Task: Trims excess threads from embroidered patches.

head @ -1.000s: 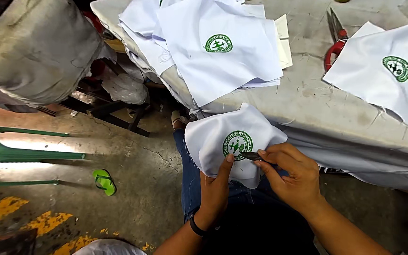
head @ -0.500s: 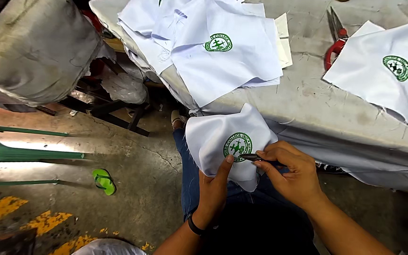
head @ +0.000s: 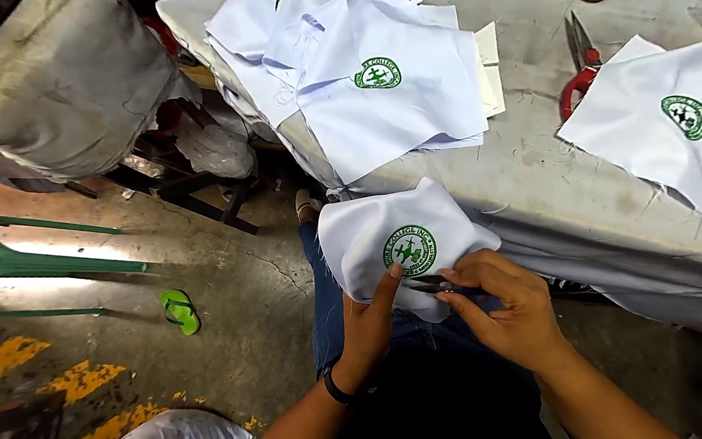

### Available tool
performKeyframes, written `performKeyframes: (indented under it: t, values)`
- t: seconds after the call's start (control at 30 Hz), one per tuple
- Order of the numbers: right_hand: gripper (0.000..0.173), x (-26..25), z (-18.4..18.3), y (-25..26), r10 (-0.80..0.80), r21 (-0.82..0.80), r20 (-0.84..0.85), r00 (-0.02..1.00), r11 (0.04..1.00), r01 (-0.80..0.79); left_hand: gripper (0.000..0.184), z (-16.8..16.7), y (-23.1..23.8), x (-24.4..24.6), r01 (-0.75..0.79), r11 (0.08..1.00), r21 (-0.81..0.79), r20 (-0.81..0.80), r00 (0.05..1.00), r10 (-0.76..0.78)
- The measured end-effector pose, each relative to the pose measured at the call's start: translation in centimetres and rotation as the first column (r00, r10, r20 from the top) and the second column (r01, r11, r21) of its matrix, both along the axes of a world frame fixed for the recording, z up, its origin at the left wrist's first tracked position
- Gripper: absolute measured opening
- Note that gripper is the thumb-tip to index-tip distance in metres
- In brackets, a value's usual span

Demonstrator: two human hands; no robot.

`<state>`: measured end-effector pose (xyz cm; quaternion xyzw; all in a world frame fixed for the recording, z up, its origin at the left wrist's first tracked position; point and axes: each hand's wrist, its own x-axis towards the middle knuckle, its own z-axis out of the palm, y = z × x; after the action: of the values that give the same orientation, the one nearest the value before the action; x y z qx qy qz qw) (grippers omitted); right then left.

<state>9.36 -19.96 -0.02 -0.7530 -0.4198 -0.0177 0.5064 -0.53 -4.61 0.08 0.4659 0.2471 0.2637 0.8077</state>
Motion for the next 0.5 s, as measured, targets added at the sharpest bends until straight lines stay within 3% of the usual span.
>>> performKeyframes:
  t: [0.17,0.5]
  values:
    - [0.019,-0.04,0.40,-0.17,-0.169,-0.012,0.097,0.981,0.985,0.171,0.027,-0.22,0.00,0.07,-0.006,0.998,0.057,0.039,0.999,0.004]
    - [0.018,0.20,0.35,0.15,-0.191,-0.019,0.140,0.972,0.981,0.195,0.026,-0.32,-0.11,-0.01,-0.029,0.985,0.167,0.079,0.997,0.016]
